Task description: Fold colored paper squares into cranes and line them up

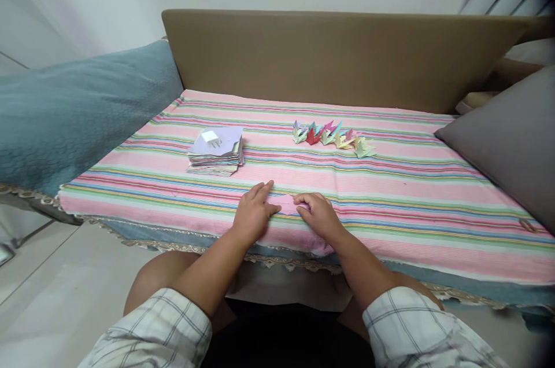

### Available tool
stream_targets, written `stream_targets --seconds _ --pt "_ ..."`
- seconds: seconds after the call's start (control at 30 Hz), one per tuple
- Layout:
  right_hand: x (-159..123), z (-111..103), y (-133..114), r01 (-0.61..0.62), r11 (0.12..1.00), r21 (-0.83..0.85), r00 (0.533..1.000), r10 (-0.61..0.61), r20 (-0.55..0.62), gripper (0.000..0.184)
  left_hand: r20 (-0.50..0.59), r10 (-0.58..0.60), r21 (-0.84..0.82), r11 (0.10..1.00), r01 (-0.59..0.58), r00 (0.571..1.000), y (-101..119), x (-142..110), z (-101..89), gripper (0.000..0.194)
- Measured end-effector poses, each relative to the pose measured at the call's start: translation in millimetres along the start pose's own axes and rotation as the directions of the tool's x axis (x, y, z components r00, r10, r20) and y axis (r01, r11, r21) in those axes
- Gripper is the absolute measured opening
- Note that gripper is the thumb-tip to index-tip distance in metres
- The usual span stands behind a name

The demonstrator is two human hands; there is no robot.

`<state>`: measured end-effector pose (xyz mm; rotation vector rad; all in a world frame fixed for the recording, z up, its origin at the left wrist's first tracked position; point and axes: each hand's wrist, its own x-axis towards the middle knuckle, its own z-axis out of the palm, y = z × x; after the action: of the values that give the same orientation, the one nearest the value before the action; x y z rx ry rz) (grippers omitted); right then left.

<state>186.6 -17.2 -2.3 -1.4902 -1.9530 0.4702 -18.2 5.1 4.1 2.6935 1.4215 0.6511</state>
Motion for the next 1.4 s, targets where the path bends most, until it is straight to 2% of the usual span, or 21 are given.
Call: stream_targets --seconds 0.07,0.17,0.23,0.3,0.4,0.6,0.8,1.03,1.27,1.4 --pt "0 0 -1 -0.006 1.0 -0.002 1.0 0.006 0.0 0.019 -0.039 0.014 0.04 0.999 -0.013 0.999 0 -4 -4.3 0.016" --pt "0 0 -2 -0.008 1.0 -0.007 1.0 0.008 0.002 0.02 -0.136 0.064 0.092 0.994 -0.052 0.989 13 -14 -8.0 0.018" --pt "-1 0 -2 -0.002 1.0 -0.013 1.0 0.002 -0.003 0.022 -0.081 0.208 0.074 0.977 -0.202 0.975 27 -20 -7.0 0.02" --pt "-1 1 -2 0.003 1.0 -0.02 1.0 -0.003 -0.012 0.023 -0.023 0.283 0.081 0.956 -0.28 0.959 40 -25 -3.2 0.022" --pt "-2 1 -2 0.018 0.999 -0.033 1.0 -0.019 -0.025 0.023 0.021 0.274 0.111 0.955 -0.274 0.962 49 -28 4.5 0.027" --pt "-7 -5 1 0.118 0.985 -0.126 0.988 -0.129 -0.083 0.021 0.035 0.255 0.115 0.959 -0.257 0.966 47 -27 7.5 0.032" --pt "-14 -14 -2 0.091 0.957 -0.276 0.994 -0.103 -0.031 0.022 0.028 0.22 0.082 0.972 -0.222 0.975 44 -25 4.4 0.039" --pt "-19 -11 -9 0.172 0.957 -0.232 0.985 -0.167 0.041 0.024 -0.031 0.17 0.061 0.984 -0.168 0.985 35 -18 6.4 0.038" --pt "-18 -3 -7 0.123 0.974 -0.188 0.988 -0.139 -0.072 0.023 -0.089 0.199 0.091 0.977 -0.191 0.976 34 -10 5.9 0.03" --pt "-19 -2 -6 0.115 0.978 -0.172 0.99 -0.127 -0.058 0.025 -0.106 0.202 0.078 0.978 -0.194 0.974 33 -7 7.0 0.03"
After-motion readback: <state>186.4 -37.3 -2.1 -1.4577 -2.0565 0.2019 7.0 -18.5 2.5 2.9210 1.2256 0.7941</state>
